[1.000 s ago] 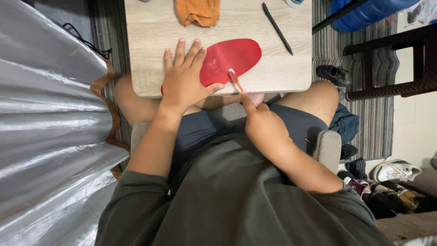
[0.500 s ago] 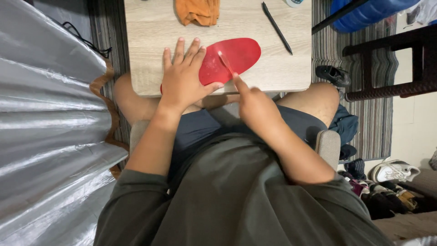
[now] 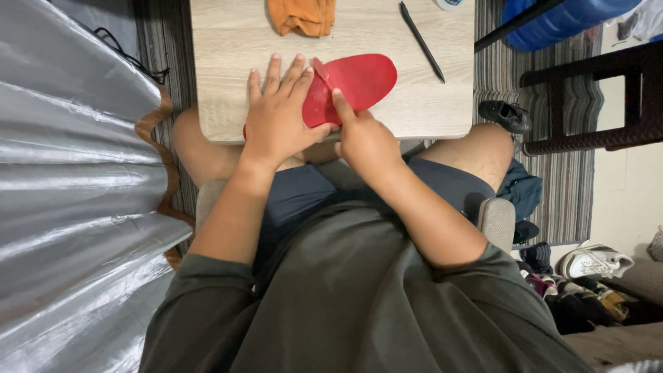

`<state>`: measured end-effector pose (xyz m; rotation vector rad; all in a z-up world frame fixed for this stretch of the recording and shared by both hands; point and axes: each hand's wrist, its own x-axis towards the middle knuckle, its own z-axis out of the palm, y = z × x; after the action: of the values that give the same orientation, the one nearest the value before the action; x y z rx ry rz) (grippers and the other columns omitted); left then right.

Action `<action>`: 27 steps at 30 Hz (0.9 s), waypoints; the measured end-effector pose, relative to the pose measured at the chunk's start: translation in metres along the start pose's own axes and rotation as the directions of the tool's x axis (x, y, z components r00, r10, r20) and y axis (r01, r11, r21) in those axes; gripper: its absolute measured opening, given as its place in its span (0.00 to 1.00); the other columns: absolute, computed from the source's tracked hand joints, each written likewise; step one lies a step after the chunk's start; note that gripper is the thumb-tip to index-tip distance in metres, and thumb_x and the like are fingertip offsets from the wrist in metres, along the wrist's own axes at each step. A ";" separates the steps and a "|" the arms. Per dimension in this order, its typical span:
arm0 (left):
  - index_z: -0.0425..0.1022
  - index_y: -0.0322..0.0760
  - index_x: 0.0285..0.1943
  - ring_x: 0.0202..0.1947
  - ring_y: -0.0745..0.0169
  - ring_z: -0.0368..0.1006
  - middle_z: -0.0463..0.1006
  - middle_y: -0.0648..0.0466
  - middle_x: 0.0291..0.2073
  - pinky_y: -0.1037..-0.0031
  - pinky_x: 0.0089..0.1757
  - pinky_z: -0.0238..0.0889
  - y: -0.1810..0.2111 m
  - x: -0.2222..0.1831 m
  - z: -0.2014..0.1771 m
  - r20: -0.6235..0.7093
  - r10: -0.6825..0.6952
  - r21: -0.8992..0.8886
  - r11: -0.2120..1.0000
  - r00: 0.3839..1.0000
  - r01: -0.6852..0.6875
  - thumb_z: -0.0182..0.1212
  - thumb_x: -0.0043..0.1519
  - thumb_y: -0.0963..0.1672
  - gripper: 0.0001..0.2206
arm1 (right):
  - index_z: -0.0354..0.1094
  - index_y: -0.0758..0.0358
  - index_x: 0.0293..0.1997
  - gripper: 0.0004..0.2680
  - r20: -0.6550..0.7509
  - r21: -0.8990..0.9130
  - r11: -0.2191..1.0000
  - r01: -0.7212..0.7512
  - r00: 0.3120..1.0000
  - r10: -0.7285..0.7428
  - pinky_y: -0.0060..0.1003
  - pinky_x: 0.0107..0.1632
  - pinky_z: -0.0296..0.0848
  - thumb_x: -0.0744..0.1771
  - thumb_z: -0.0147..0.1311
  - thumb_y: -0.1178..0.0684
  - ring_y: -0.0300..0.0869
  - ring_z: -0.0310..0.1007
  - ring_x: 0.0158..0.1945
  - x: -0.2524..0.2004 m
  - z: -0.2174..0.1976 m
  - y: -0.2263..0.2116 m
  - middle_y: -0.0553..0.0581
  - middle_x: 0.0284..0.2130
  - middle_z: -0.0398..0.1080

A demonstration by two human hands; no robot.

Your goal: Cleaning a shoe insole using a toothbrush and cleaning spray

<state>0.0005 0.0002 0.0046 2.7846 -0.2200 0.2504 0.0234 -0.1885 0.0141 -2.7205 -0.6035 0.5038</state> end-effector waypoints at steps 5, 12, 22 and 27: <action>0.67 0.37 0.73 0.76 0.38 0.44 0.60 0.47 0.75 0.35 0.65 0.35 0.001 0.000 -0.001 0.049 -0.020 -0.018 1.000 0.999 0.021 0.67 0.53 0.65 0.45 | 0.41 0.46 0.79 0.29 0.099 -0.030 0.999 -0.043 0.994 0.046 0.67 0.28 0.64 0.66 0.40 0.61 0.74 0.70 0.29 -0.060 -0.011 0.009 0.77 0.36 0.67; 0.66 0.35 0.74 0.76 0.37 0.44 0.60 0.47 0.75 0.36 0.66 0.35 0.000 -0.001 0.001 0.028 -0.008 0.004 1.000 1.000 0.008 0.65 0.55 0.66 0.46 | 0.39 0.51 0.79 0.29 0.131 -0.091 0.995 -0.049 0.990 0.061 0.68 0.27 0.65 0.66 0.40 0.61 0.76 0.71 0.29 -0.055 -0.011 0.009 0.77 0.37 0.69; 0.66 0.37 0.74 0.76 0.39 0.44 0.60 0.47 0.75 0.36 0.66 0.36 0.004 0.001 -0.010 0.062 -0.027 -0.001 1.000 0.998 0.027 0.65 0.55 0.65 0.44 | 0.39 0.51 0.80 0.36 0.066 0.022 0.999 -0.035 0.997 0.034 0.66 0.38 0.68 0.64 0.63 0.49 0.77 0.72 0.38 -0.026 -0.018 0.005 0.78 0.40 0.68; 0.61 0.38 0.76 0.77 0.33 0.41 0.56 0.47 0.77 0.32 0.67 0.30 0.006 0.005 -0.020 0.230 -0.073 -0.049 0.995 0.970 0.087 0.66 0.52 0.65 0.48 | 0.63 0.54 0.68 0.21 -0.175 -0.472 0.875 0.111 0.961 -0.216 0.39 0.25 0.77 0.65 0.46 0.56 0.50 0.79 0.23 -0.095 0.000 0.030 0.58 0.25 0.72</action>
<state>0.0010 0.0010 0.0259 2.7531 -0.1661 -0.0958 -0.0466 -0.2575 0.0289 -3.0588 -0.9885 0.0009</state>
